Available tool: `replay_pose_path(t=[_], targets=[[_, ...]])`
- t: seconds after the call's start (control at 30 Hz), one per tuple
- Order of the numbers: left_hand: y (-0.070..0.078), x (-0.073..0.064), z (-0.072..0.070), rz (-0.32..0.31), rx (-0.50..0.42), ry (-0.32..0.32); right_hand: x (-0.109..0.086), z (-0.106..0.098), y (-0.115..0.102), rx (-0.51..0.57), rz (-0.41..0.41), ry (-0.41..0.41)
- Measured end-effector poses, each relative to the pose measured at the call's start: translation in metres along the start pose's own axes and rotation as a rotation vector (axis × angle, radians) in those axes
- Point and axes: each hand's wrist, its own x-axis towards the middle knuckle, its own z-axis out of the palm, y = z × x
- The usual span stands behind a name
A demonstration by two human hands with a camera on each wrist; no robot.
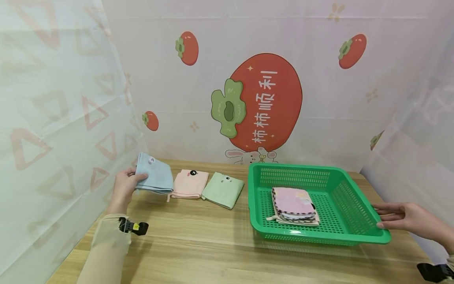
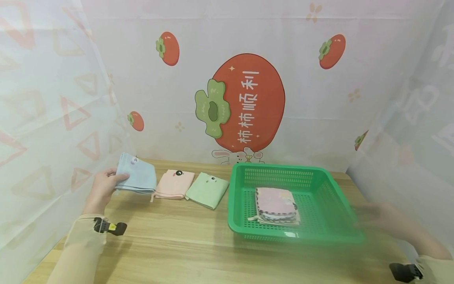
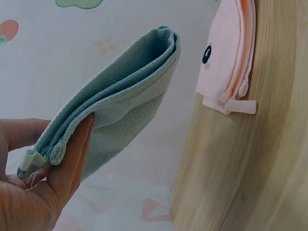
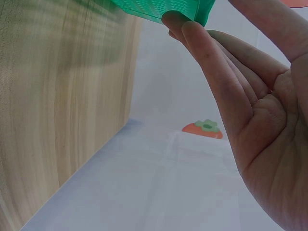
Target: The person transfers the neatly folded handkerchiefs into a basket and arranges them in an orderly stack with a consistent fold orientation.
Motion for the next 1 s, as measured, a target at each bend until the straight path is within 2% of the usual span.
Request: replay_pose_path(t=[0.5, 0.8, 1.0], targets=[[0.011, -0.006, 0.012, 0.037, -0.039, -0.047, 0.000, 0.000, 0.000, -0.015, 0.012, 0.004], [0.017, -0.007, 0.022, 0.052, -0.059, -0.046, -0.001, -0.001, 0.001, 0.023, -0.031, 0.014], [0.021, -0.012, 0.026, 0.056, -0.051, -0.082, -0.001, 0.000, -0.001, -0.021, -0.027, 0.018]])
